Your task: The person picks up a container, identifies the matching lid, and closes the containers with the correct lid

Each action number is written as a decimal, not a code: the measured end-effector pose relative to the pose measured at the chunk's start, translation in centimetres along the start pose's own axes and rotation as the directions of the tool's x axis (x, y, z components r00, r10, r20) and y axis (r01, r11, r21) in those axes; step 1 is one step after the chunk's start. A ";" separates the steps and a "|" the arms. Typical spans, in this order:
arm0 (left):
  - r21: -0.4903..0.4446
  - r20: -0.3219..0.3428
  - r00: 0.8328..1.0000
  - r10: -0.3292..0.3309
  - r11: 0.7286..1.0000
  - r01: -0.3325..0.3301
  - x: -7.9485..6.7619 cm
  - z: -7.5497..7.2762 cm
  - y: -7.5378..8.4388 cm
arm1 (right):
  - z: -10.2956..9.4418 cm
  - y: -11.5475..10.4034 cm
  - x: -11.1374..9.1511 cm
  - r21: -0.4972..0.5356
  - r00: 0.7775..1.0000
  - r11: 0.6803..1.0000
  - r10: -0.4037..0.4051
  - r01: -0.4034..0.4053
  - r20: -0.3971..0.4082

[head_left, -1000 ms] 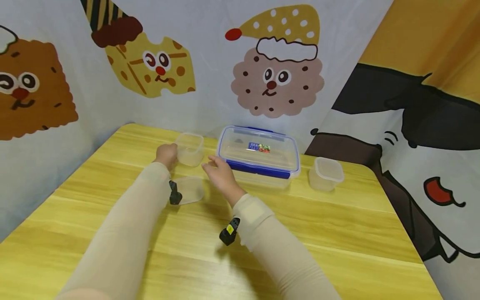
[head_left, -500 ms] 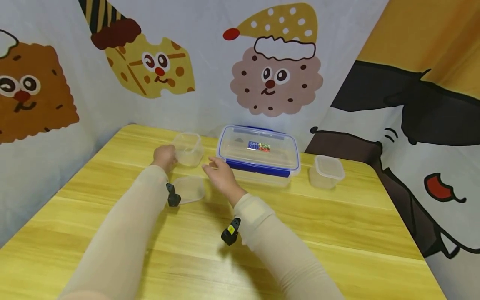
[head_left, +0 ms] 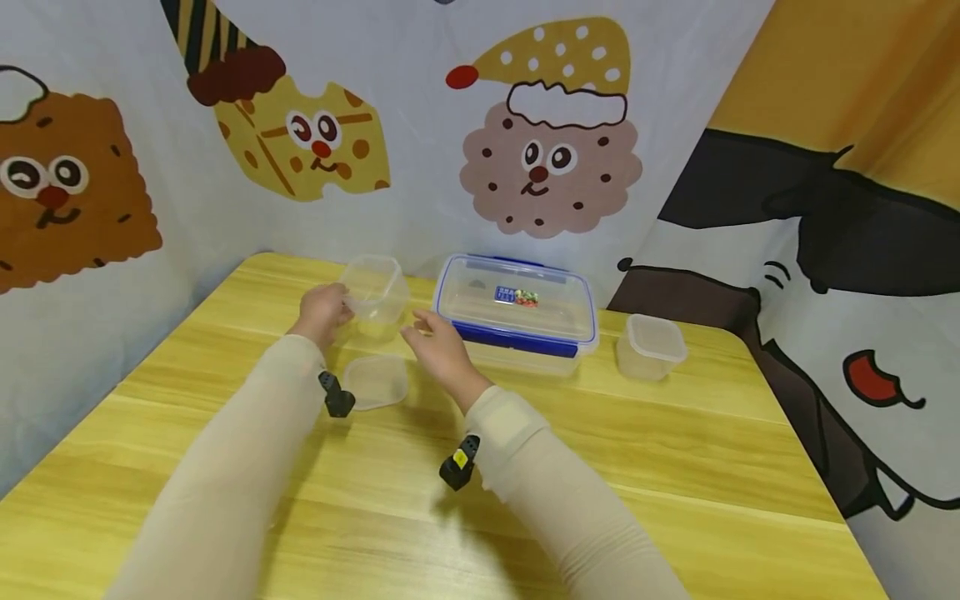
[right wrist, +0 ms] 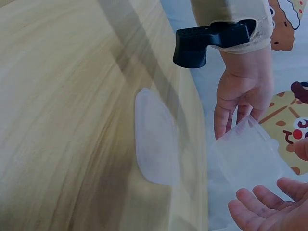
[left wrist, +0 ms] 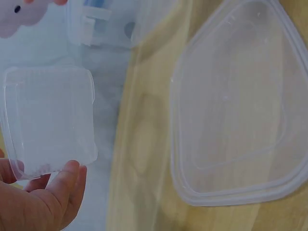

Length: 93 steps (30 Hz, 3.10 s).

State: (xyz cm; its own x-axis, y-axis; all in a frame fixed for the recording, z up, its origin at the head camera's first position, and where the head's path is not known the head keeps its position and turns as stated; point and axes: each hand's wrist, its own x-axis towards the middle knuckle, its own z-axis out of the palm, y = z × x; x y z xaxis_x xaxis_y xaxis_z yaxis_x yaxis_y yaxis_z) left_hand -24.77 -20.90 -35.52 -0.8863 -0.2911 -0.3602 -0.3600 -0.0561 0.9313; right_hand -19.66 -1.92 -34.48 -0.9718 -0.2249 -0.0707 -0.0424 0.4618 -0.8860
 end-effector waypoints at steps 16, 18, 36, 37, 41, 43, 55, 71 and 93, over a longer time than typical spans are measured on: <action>-0.178 0.078 0.994 0.073 0.982 -0.059 -2.7 0.7 1.5 | -0.6 -2.7 0.1 0.100 0.996 0.994 -0.041 0.049 -0.080; -0.192 0.090 0.992 0.088 0.979 -0.070 -3.2 0.9 1.8 | -0.8 -2.9 0.1 0.122 0.993 0.991 -0.047 0.060 -0.105; -0.175 0.154 0.970 0.186 0.972 -0.158 -6.3 2.2 3.1 | -2.9 -3.5 -0.8 0.121 0.979 0.990 -0.054 0.079 -0.197; -0.167 0.153 0.970 0.191 0.972 -0.165 -6.5 2.2 3.1 | -2.9 -3.5 -0.9 0.125 0.978 0.989 -0.052 0.078 -0.200; -0.144 0.158 0.965 0.209 0.972 -0.187 -7.1 2.5 3.1 | -3.3 -3.5 -1.3 0.144 0.979 0.988 -0.032 0.062 -0.200; -0.136 0.164 0.962 0.218 0.971 -0.197 -7.5 2.6 3.1 | -3.6 -3.4 -1.6 0.154 0.981 0.987 -0.021 0.051 -0.192; -0.073 0.240 0.928 0.284 0.959 -0.274 -10.0 3.6 2.5 | -5.6 -2.2 -3.8 0.243 0.991 0.969 -0.012 0.045 -0.136; -0.017 0.284 0.905 0.316 0.946 -0.325 -11.8 5.4 1.7 | -7.7 -0.9 -6.2 0.310 0.990 0.950 0.014 0.031 -0.142; 0.025 0.354 0.894 0.275 0.953 -0.302 -14.0 7.8 0.6 | -10.2 1.5 -8.5 0.360 0.990 0.932 0.023 0.030 -0.140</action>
State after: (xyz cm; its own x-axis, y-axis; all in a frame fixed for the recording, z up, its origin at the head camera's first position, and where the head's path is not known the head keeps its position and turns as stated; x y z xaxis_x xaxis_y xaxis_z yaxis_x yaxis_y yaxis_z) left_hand -14.88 -9.41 -30.36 -0.9944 0.0619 -0.0859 -0.0823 0.0581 0.9949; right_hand -13.85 9.42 -30.51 -0.9954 -0.0919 -0.0259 0.0153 0.1146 -0.9933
